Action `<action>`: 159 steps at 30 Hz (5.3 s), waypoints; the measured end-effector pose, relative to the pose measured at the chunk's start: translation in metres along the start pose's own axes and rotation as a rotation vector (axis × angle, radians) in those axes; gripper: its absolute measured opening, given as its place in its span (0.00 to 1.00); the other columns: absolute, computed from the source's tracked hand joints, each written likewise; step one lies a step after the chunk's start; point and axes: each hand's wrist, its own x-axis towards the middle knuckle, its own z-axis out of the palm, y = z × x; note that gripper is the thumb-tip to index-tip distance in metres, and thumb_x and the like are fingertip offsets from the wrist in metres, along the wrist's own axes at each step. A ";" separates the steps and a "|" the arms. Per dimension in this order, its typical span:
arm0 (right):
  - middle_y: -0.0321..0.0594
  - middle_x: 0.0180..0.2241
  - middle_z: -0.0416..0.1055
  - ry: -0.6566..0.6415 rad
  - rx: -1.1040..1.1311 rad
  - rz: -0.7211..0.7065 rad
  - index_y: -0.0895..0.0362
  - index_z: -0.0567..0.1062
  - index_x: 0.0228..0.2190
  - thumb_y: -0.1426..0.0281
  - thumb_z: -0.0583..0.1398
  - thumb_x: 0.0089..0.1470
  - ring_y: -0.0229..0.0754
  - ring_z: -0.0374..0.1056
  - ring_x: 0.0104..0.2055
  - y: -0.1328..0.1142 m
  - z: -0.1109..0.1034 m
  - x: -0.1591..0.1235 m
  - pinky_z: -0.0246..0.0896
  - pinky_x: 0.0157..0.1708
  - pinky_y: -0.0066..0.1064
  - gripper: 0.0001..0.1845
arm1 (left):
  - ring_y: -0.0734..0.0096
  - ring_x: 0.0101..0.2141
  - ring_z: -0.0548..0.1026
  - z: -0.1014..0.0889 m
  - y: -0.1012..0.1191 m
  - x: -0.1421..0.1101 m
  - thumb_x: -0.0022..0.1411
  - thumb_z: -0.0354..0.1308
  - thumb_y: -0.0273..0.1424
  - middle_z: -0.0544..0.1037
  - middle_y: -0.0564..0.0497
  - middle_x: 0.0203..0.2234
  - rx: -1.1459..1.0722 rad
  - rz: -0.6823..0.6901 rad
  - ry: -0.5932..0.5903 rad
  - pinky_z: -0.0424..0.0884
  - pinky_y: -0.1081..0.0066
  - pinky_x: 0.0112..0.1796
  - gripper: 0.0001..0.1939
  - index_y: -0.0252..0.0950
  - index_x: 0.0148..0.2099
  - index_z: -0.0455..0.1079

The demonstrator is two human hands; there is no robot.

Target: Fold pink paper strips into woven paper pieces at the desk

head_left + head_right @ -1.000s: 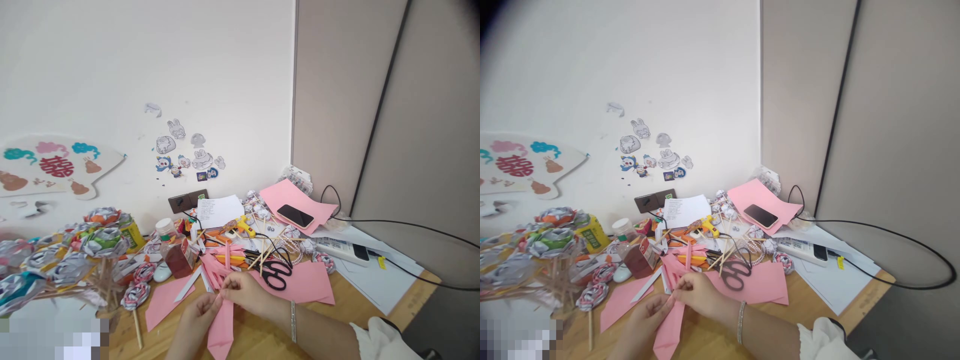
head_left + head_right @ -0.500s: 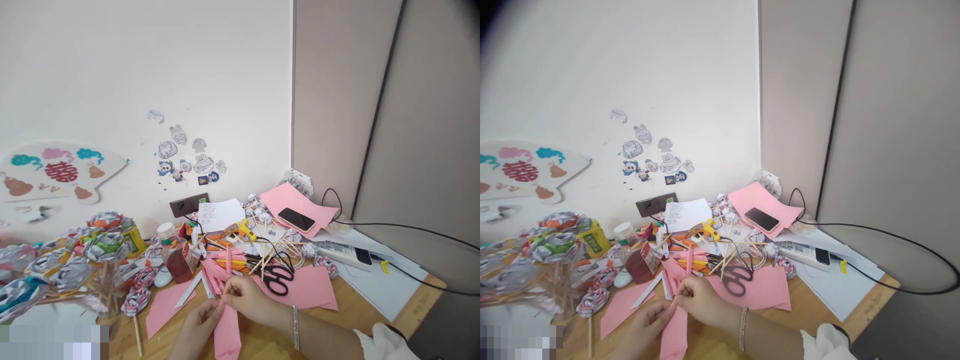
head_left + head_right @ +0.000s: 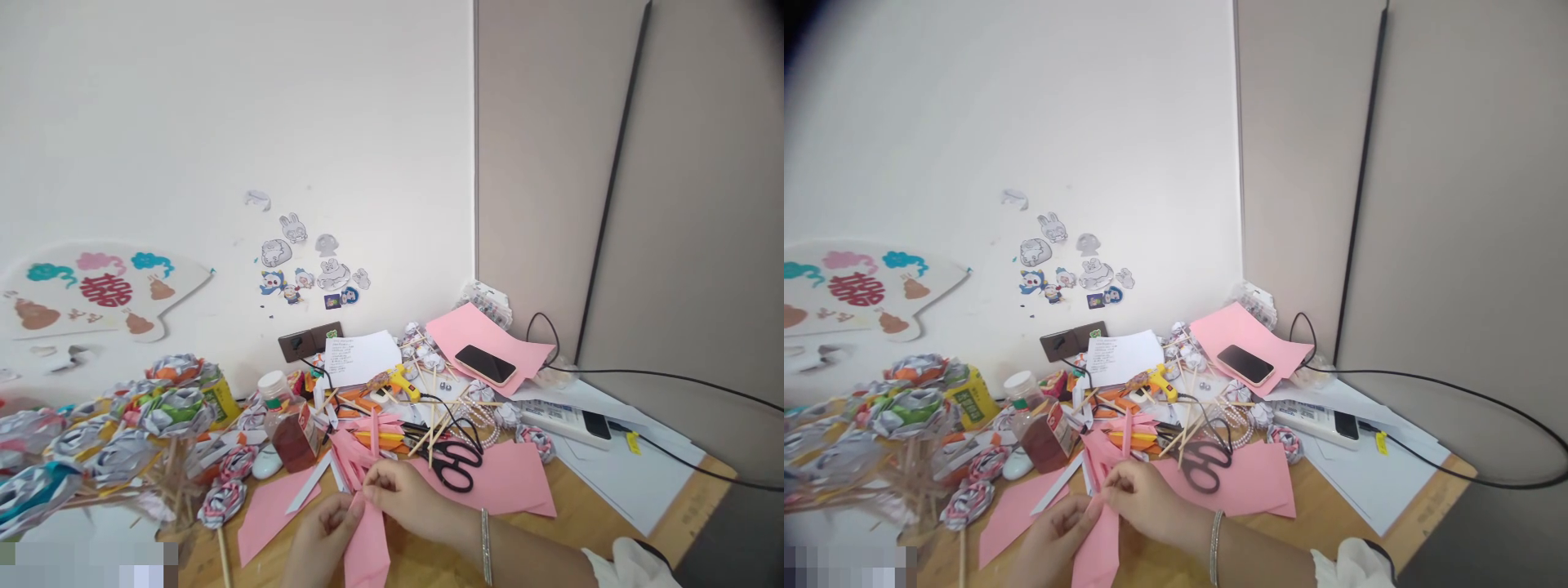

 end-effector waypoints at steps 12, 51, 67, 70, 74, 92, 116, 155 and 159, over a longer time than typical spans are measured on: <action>0.31 0.21 0.60 -0.041 -0.223 -0.058 0.59 0.63 0.20 0.71 0.55 0.44 0.31 0.54 0.22 0.008 0.000 -0.002 0.46 0.21 0.21 0.06 | 0.69 0.24 0.68 -0.001 -0.002 -0.001 0.48 0.55 0.41 0.72 0.53 0.19 -0.004 0.059 -0.026 0.63 0.75 0.26 0.14 0.34 0.23 0.70; 0.35 0.26 0.66 0.045 -0.040 -0.035 0.60 0.70 0.31 0.67 0.53 0.49 0.34 0.61 0.27 0.016 -0.012 0.011 0.53 0.26 0.23 0.10 | 0.73 0.17 0.67 -0.019 0.003 0.006 0.39 0.60 0.44 0.67 0.59 0.12 -0.223 -0.042 0.184 0.67 0.74 0.21 0.16 0.35 0.21 0.67; 0.32 0.20 0.62 -0.006 0.297 0.031 0.60 0.69 0.32 0.60 0.59 0.43 0.30 0.59 0.19 0.015 -0.018 0.014 0.55 0.21 0.24 0.17 | 0.73 0.14 0.70 -0.019 0.004 0.007 0.37 0.64 0.38 0.72 0.58 0.13 -0.462 -0.086 0.165 0.67 0.74 0.18 0.20 0.34 0.33 0.69; 0.31 0.19 0.62 0.022 0.343 0.025 0.60 0.70 0.33 0.60 0.60 0.42 0.30 0.59 0.18 0.012 -0.017 0.013 0.55 0.21 0.24 0.18 | 0.75 0.14 0.69 -0.017 0.006 0.006 0.36 0.65 0.36 0.72 0.59 0.14 -0.524 -0.089 0.206 0.67 0.74 0.19 0.17 0.35 0.31 0.71; 0.31 0.19 0.62 0.058 0.367 -0.011 0.60 0.71 0.32 0.62 0.60 0.42 0.30 0.59 0.18 0.006 -0.016 0.011 0.55 0.20 0.24 0.16 | 0.75 0.14 0.68 -0.016 0.010 0.002 0.34 0.66 0.35 0.73 0.58 0.13 -0.565 -0.064 0.226 0.65 0.74 0.18 0.15 0.35 0.29 0.72; 0.37 0.28 0.68 0.062 -0.090 -0.170 0.57 0.67 0.42 0.65 0.52 0.51 0.35 0.62 0.29 0.001 -0.023 0.003 0.55 0.28 0.25 0.16 | 0.73 0.16 0.70 -0.018 0.010 0.005 0.38 0.62 0.41 0.70 0.59 0.14 -0.288 -0.083 0.080 0.69 0.73 0.21 0.15 0.35 0.24 0.68; 0.35 0.23 0.67 0.028 -0.140 -0.051 0.60 0.74 0.25 0.68 0.60 0.42 0.34 0.61 0.26 0.010 -0.014 0.010 0.54 0.26 0.24 0.07 | 0.72 0.16 0.70 -0.007 0.003 0.002 0.43 0.58 0.41 0.70 0.57 0.15 -0.132 -0.004 0.003 0.65 0.74 0.19 0.13 0.35 0.25 0.67; 0.34 0.28 0.71 -0.150 -0.287 -0.136 0.55 0.67 0.39 0.74 0.54 0.47 0.38 0.65 0.34 -0.010 -0.040 0.007 0.56 0.36 0.27 0.14 | 0.72 0.16 0.69 -0.037 0.003 0.005 0.49 0.53 0.43 0.70 0.57 0.10 0.199 -0.007 -0.205 0.60 0.76 0.21 0.16 0.37 0.18 0.60; 0.35 0.29 0.70 -0.152 -0.224 -0.110 0.55 0.66 0.42 0.73 0.54 0.47 0.37 0.66 0.33 -0.006 -0.037 0.007 0.57 0.35 0.27 0.17 | 0.73 0.16 0.67 -0.041 0.003 0.005 0.50 0.51 0.43 0.70 0.57 0.10 0.244 -0.015 -0.225 0.59 0.76 0.21 0.17 0.37 0.19 0.59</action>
